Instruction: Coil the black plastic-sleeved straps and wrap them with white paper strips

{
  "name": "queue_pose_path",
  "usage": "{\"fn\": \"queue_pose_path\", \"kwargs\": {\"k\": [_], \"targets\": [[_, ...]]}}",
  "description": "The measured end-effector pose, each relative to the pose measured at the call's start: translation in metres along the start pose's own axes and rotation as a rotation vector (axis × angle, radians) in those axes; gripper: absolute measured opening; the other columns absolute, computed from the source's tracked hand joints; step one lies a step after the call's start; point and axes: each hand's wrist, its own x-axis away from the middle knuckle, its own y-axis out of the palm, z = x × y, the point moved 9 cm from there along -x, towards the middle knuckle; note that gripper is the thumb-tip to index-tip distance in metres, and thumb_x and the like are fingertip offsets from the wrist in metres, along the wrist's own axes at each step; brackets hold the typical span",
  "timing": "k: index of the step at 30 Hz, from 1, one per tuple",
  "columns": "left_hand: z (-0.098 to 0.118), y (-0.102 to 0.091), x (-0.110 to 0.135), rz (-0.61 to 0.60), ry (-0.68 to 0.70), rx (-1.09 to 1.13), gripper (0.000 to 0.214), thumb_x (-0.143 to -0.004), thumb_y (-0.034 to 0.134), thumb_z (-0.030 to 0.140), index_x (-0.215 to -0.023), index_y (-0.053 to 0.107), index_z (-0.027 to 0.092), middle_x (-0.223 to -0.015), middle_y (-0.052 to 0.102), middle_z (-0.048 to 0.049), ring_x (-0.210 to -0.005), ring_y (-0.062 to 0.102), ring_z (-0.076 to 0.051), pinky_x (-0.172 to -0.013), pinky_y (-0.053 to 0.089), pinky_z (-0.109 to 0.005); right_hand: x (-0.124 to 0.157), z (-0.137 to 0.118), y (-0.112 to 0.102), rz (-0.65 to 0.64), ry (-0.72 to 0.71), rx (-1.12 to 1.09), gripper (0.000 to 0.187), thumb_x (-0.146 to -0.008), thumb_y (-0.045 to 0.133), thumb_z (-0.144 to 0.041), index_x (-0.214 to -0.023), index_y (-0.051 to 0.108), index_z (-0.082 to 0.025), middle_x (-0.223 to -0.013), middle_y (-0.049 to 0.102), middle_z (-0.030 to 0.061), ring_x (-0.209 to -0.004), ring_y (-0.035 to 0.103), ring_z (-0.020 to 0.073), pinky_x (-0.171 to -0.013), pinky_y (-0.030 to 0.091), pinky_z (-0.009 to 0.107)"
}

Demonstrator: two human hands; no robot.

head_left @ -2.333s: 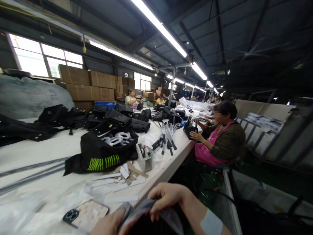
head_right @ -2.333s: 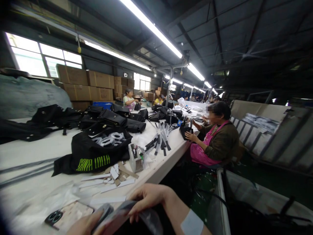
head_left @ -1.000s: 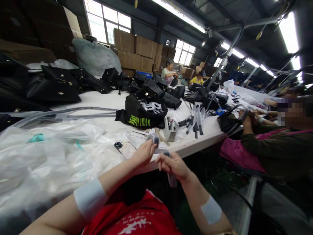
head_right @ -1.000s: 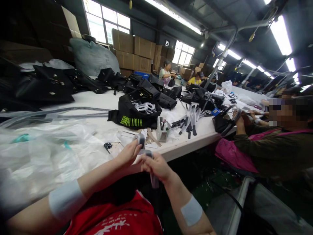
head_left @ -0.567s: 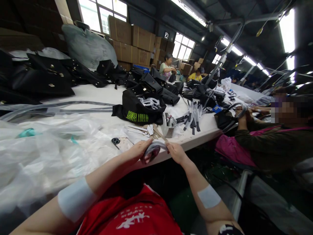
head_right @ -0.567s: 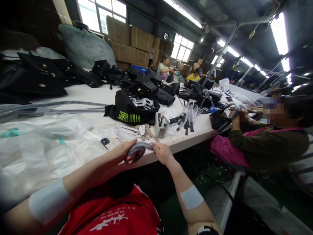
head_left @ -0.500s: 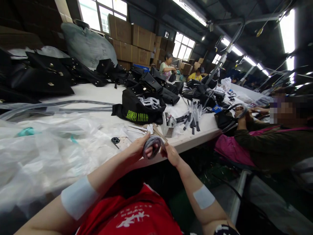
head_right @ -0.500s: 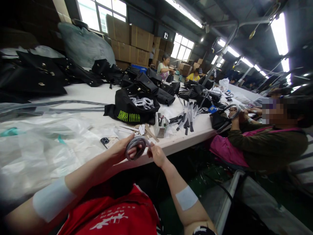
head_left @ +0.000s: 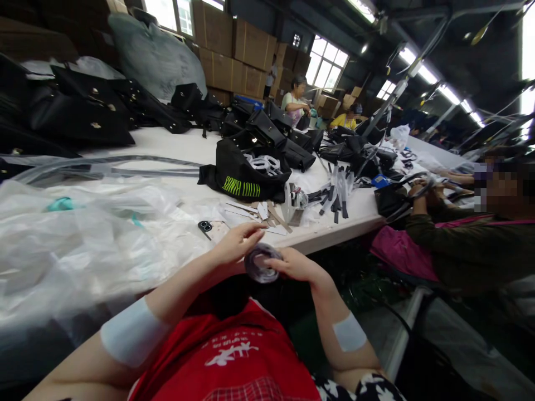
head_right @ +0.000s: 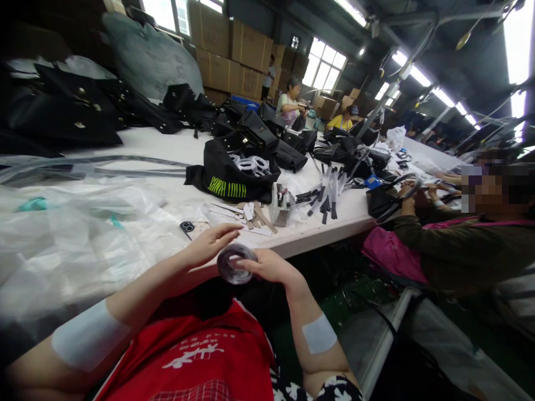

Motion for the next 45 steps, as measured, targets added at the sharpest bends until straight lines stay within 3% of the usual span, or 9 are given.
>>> {"fn": "queue_pose_path", "kwargs": {"k": [2,4,9,12,18,25,27,32,45], "targets": [[0.000,0.022,0.007,-0.196,0.042,-0.104,0.042,-0.083,0.056,0.049,-0.113,0.067,0.021,-0.112,0.071,-0.0078,-0.101,0.065,-0.025,-0.092,0.047,-0.034,0.002,-0.004,0.002,-0.057,-0.018,0.219,0.026,-0.076,0.067,-0.041,-0.070,0.064,-0.016,-0.055,0.055,-0.0046,-0.051,0.047,0.0090,-0.048,0.031,0.019],[-0.003,0.030,0.013,-0.201,0.032,-0.081,0.040,-0.083,0.056,0.047,-0.113,0.068,0.023,-0.107,0.073,-0.0059,-0.096,0.066,-0.023,-0.089,0.048,-0.032,0.000,-0.008,-0.003,0.012,-0.035,0.273,0.026,-0.076,0.066,-0.041,-0.071,0.064,-0.015,-0.059,0.057,-0.0037,-0.057,0.050,0.0107,-0.053,0.034,0.020],[-0.028,0.013,0.028,0.232,-0.165,0.203,0.045,-0.086,0.050,0.048,-0.114,0.068,0.018,-0.093,0.074,-0.0053,-0.078,0.066,-0.019,-0.075,0.052,-0.028,-0.004,-0.017,-0.001,0.133,-0.174,0.083,0.044,-0.079,0.064,-0.049,-0.106,0.064,-0.014,-0.095,0.068,0.0054,-0.087,0.060,0.0206,-0.077,0.045,0.029],[-0.040,0.007,0.039,0.353,-0.229,0.333,0.044,-0.085,0.052,0.050,-0.106,0.070,0.016,-0.099,0.073,-0.0070,-0.089,0.065,-0.021,-0.083,0.050,-0.029,-0.004,-0.009,0.003,0.181,-0.176,-0.002,0.046,-0.080,0.063,-0.049,-0.110,0.063,-0.014,-0.101,0.068,0.0066,-0.092,0.060,0.0221,-0.083,0.045,0.032],[-0.040,0.032,0.051,-0.044,-0.212,0.247,0.035,-0.086,0.052,0.046,-0.100,0.070,0.020,-0.098,0.073,-0.0054,-0.092,0.064,-0.023,-0.089,0.047,-0.032,-0.006,0.017,0.041,-0.112,-0.053,-0.100,0.036,-0.077,0.067,-0.044,-0.098,0.068,-0.014,-0.090,0.069,0.0019,-0.085,0.061,0.0202,-0.080,0.047,0.030],[-0.071,0.035,0.101,0.059,-0.331,0.157,0.033,-0.086,0.049,0.043,-0.095,0.073,0.023,-0.102,0.073,-0.0056,-0.097,0.063,-0.025,-0.094,0.045,-0.034,-0.018,0.022,0.084,-0.341,-0.084,0.086,0.037,-0.076,0.069,-0.046,-0.101,0.069,-0.019,-0.090,0.070,0.0006,-0.085,0.063,0.0190,-0.077,0.047,0.027],[-0.087,0.036,0.117,0.048,-0.418,0.177,0.036,-0.085,0.047,0.045,-0.092,0.073,0.022,-0.098,0.074,-0.0051,-0.093,0.065,-0.025,-0.092,0.047,-0.034,-0.033,0.026,0.069,-0.262,-0.059,0.176,0.035,-0.078,0.067,-0.047,-0.098,0.069,-0.018,-0.084,0.069,0.0012,-0.076,0.062,0.0165,-0.072,0.047,0.026],[-0.118,0.031,0.141,0.040,-0.580,0.191,0.043,-0.081,0.045,0.050,-0.088,0.073,0.018,-0.084,0.073,-0.0045,-0.082,0.064,-0.024,-0.084,0.049,-0.033,-0.070,0.027,-0.007,0.396,-0.087,0.601,0.030,-0.082,0.064,-0.034,-0.107,0.065,-0.018,-0.103,0.065,0.0088,-0.093,0.057,0.0201,-0.088,0.044,0.032],[-0.126,0.031,0.141,0.108,-0.576,0.259,0.044,-0.081,0.044,0.053,-0.088,0.072,0.019,-0.080,0.071,-0.0031,-0.078,0.063,-0.022,-0.076,0.047,-0.029,-0.092,0.049,0.003,0.409,-0.086,0.862,0.020,-0.090,0.056,-0.032,-0.092,0.072,-0.020,-0.089,0.066,0.0052,-0.089,0.060,0.0164,-0.080,0.044,0.025]]}}
